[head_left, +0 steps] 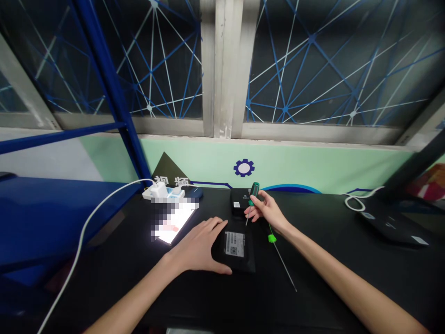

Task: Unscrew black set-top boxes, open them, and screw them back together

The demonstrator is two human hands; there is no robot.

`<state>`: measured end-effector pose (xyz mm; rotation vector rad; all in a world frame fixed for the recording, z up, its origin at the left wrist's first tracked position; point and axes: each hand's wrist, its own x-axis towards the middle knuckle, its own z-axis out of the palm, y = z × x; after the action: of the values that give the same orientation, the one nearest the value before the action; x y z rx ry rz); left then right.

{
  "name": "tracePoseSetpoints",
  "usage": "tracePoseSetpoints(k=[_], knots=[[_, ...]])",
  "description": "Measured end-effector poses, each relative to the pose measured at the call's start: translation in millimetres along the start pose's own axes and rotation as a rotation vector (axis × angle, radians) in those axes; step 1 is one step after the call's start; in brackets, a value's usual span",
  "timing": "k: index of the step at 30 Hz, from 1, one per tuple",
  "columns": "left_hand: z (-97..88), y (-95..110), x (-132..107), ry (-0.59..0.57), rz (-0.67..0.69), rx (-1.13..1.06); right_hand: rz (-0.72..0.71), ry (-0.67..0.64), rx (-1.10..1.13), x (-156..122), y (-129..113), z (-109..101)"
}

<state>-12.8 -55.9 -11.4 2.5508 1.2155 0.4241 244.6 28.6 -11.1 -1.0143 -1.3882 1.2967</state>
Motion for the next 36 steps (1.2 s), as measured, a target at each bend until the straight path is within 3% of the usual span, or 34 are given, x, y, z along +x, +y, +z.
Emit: tracePoseSetpoints(k=[6, 18, 26, 32, 36], knots=[[4.7, -6, 2, -0.017, 0.088, 0.060, 0.004, -0.038, -0.040, -2, 3, 3], [-0.4, -4, 4, -0.025, 0.121, 0.014, -0.071, -0.097, -0.071, -7, 4, 6], [0.6, -6, 5, 0.061, 0.157, 0.009, -0.008, -0.028, 0.011, -10, -4, 7], [-4.7, -7, 5, 0.078, 0.207, 0.015, 0.084, -0.053, 0.046, -13, -9, 9], [-4.8, -10, 5, 0.087, 0.214, 0.027, 0.068, -0.058, 0.038, -15, -9, 13]])
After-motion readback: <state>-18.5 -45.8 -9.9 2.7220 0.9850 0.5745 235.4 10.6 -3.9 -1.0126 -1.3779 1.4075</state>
